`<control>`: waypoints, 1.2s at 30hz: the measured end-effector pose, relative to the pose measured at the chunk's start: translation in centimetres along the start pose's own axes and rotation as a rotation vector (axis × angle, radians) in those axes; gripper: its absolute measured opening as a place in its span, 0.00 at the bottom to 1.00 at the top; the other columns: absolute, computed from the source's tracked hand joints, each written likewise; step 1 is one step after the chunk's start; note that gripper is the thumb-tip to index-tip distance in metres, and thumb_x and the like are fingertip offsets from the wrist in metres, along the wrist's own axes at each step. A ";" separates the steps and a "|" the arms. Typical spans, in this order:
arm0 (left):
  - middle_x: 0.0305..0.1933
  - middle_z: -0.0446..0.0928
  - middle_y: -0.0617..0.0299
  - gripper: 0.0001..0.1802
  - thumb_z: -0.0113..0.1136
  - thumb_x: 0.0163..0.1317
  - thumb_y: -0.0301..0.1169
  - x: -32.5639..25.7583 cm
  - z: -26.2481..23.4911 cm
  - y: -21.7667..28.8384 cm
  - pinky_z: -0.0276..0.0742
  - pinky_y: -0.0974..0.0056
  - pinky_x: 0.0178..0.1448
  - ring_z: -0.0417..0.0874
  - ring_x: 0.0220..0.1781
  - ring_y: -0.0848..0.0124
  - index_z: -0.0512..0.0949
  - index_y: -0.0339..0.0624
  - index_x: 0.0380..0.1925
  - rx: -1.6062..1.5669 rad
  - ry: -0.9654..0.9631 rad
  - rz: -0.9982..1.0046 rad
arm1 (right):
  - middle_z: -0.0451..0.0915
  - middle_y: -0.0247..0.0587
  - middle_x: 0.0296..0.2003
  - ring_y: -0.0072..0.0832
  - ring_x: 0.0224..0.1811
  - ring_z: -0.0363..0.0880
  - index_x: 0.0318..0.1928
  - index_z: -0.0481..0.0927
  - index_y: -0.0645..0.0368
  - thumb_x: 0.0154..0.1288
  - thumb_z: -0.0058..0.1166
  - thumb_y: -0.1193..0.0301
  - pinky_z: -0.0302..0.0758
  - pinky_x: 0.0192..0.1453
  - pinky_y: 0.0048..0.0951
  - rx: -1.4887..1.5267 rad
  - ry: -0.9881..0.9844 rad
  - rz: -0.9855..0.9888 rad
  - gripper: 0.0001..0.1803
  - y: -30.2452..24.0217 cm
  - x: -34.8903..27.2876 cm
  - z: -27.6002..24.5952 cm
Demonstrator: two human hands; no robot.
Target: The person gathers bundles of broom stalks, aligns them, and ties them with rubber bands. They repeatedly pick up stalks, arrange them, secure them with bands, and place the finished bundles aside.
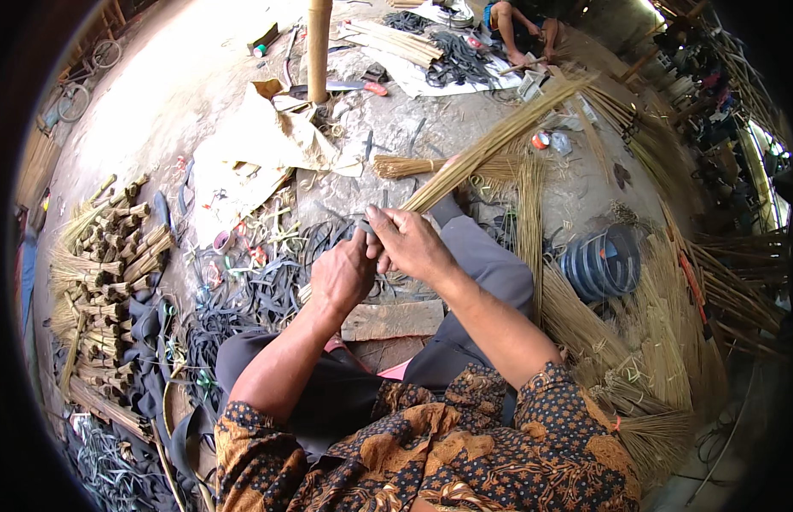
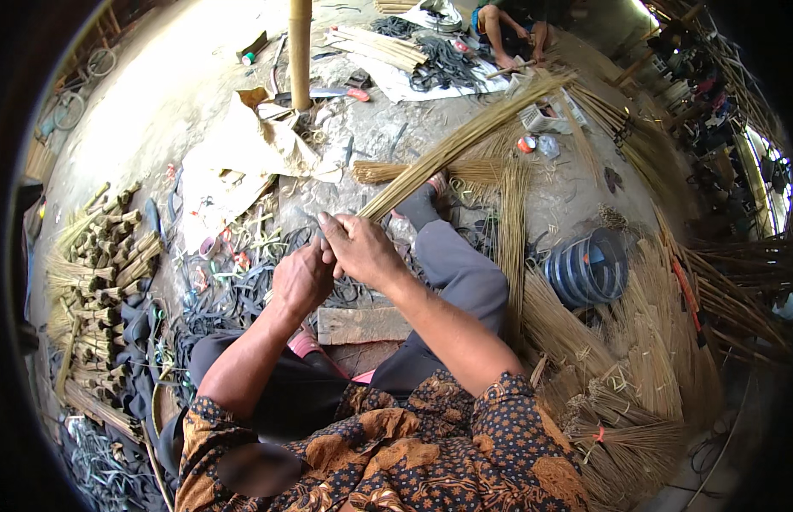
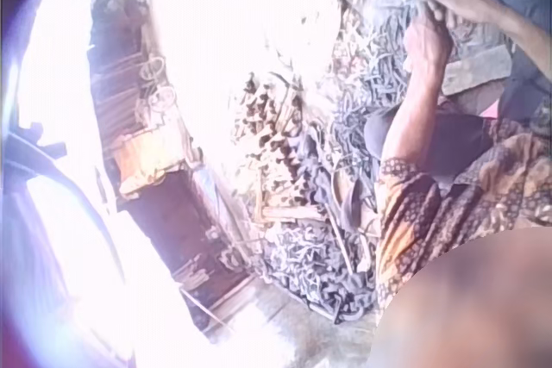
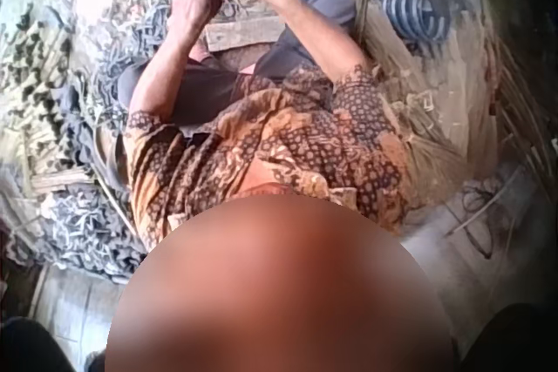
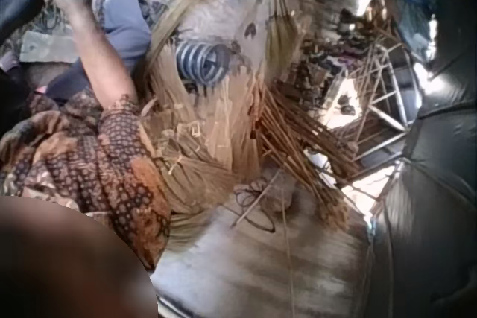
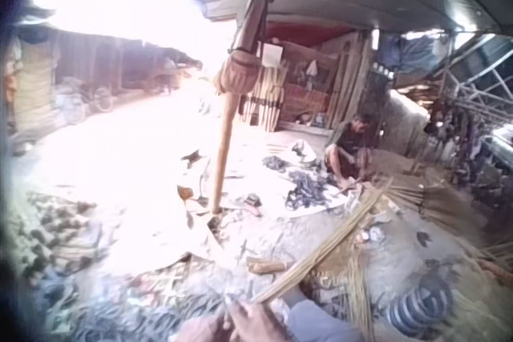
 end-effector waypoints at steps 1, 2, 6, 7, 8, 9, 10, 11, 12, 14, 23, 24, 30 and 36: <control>0.33 0.85 0.45 0.16 0.61 0.67 0.38 0.1 0.0 -0.7 0.83 0.42 0.37 0.88 0.35 0.43 0.71 0.42 0.48 0.009 0.001 -0.060 | 0.83 0.37 0.24 0.21 0.22 0.83 0.40 0.81 0.64 0.83 0.48 0.53 0.78 0.28 0.26 0.015 0.018 -0.021 0.25 0.4 -0.4 -0.2; 0.33 0.85 0.44 0.15 0.61 0.67 0.38 0.3 -0.1 -1.0 0.83 0.42 0.36 0.88 0.35 0.43 0.71 0.43 0.47 -0.001 0.016 -0.074 | 0.83 0.37 0.27 0.20 0.24 0.82 0.42 0.80 0.65 0.83 0.49 0.56 0.78 0.29 0.24 0.157 0.011 -0.046 0.22 0.8 -0.9 0.3; 0.33 0.85 0.42 0.13 0.59 0.70 0.39 0.8 -0.1 -2.0 0.81 0.40 0.35 0.88 0.34 0.41 0.70 0.45 0.45 -0.035 0.035 -0.113 | 0.80 0.36 0.32 0.17 0.30 0.77 0.47 0.79 0.66 0.82 0.50 0.66 0.78 0.32 0.21 0.431 0.074 0.015 0.13 3.2 -2.6 0.7; 0.33 0.84 0.41 0.12 0.58 0.71 0.38 0.9 -0.3 -2.1 0.81 0.40 0.35 0.88 0.34 0.40 0.70 0.45 0.45 -0.037 0.059 -0.117 | 0.77 0.35 0.31 0.17 0.30 0.75 0.49 0.79 0.67 0.82 0.47 0.70 0.78 0.34 0.21 0.456 0.034 0.118 0.12 4.2 -2.9 1.1; 0.32 0.84 0.41 0.11 0.57 0.71 0.38 0.8 -0.3 -2.0 0.80 0.39 0.35 0.87 0.34 0.39 0.70 0.46 0.45 -0.020 0.088 -0.115 | 0.78 0.34 0.30 0.17 0.31 0.76 0.47 0.79 0.66 0.82 0.47 0.69 0.78 0.35 0.21 0.410 -0.020 0.138 0.12 4.4 -2.8 1.5; 0.33 0.84 0.41 0.11 0.57 0.72 0.38 0.9 -0.1 -2.1 0.81 0.39 0.35 0.87 0.35 0.38 0.70 0.46 0.46 -0.022 0.067 -0.115 | 0.78 0.33 0.30 0.17 0.31 0.76 0.46 0.79 0.66 0.83 0.46 0.69 0.77 0.35 0.22 0.331 -0.049 0.221 0.12 5.2 -3.0 1.6; 0.34 0.84 0.40 0.12 0.58 0.71 0.38 0.9 0.1 -2.1 0.81 0.39 0.36 0.87 0.35 0.38 0.70 0.46 0.46 -0.028 0.066 -0.126 | 0.77 0.31 0.28 0.17 0.29 0.75 0.43 0.79 0.62 0.83 0.46 0.67 0.74 0.33 0.24 0.126 -0.028 0.105 0.13 4.5 -2.9 1.3; 0.36 0.83 0.38 0.12 0.59 0.70 0.38 0.9 0.0 -2.2 0.81 0.38 0.36 0.87 0.36 0.38 0.70 0.46 0.46 -0.038 0.069 -0.123 | 0.77 0.31 0.27 0.18 0.29 0.74 0.42 0.79 0.62 0.83 0.46 0.66 0.73 0.33 0.25 0.086 -0.028 -0.050 0.13 3.4 -2.9 1.1; 0.37 0.83 0.37 0.13 0.61 0.68 0.37 1.0 0.1 -2.2 0.81 0.39 0.38 0.87 0.38 0.37 0.70 0.45 0.46 -0.039 0.051 -0.121 | 0.76 0.31 0.26 0.18 0.28 0.73 0.42 0.79 0.61 0.83 0.46 0.65 0.72 0.33 0.26 0.020 0.017 -0.144 0.14 2.7 -3.3 0.7; 0.40 0.83 0.35 0.16 0.63 0.65 0.35 1.2 0.0 -2.2 0.82 0.39 0.41 0.87 0.41 0.36 0.71 0.41 0.47 -0.041 0.006 -0.109 | 0.75 0.32 0.26 0.19 0.27 0.70 0.40 0.79 0.60 0.84 0.46 0.63 0.71 0.34 0.27 0.160 -0.107 -0.104 0.15 3.2 -4.2 1.5; 0.37 0.84 0.62 0.21 0.76 0.62 0.33 -0.3 -1.2 0.8 0.83 0.69 0.41 0.86 0.34 0.75 0.80 0.32 0.50 -1.017 -0.578 -0.006 | 0.82 0.30 0.42 0.14 0.40 0.74 0.54 0.80 0.66 0.81 0.53 0.68 0.72 0.44 0.21 0.393 -0.028 -0.197 0.12 3.0 -5.5 -1.8; 0.38 0.84 0.62 0.21 0.74 0.64 0.33 -0.6 -0.8 1.3 0.83 0.69 0.42 0.86 0.35 0.74 0.79 0.32 0.51 -1.126 -0.648 -0.066 | 0.82 0.31 0.44 0.13 0.41 0.74 0.55 0.80 0.66 0.81 0.53 0.68 0.72 0.45 0.20 0.410 -0.085 -0.158 0.13 3.2 -5.4 -1.7; 0.30 0.78 0.49 0.27 0.71 0.67 0.39 0.0 -2.0 1.7 0.76 0.55 0.39 0.77 0.31 0.62 0.71 0.31 0.54 -0.557 -0.129 0.093 | 0.73 0.23 0.28 0.09 0.26 0.65 0.56 0.79 0.66 0.81 0.54 0.65 0.63 0.27 0.19 0.294 0.059 -0.170 0.16 3.3 -4.6 -2.1; 0.37 0.83 0.38 0.28 0.64 0.70 0.49 0.5 -0.8 0.2 0.79 0.44 0.45 0.84 0.41 0.40 0.73 0.31 0.51 -0.336 -0.140 0.032 | 0.69 0.22 0.26 0.11 0.25 0.61 0.50 0.80 0.65 0.83 0.51 0.64 0.62 0.30 0.18 0.195 -0.087 0.026 0.14 4.1 -6.3 -2.5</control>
Point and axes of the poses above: each hand's wrist, its own x-axis towards the middle knuckle, its own z-axis out of the palm, y = z × x, the point moved 8 cm from there along x, towards the middle knuckle
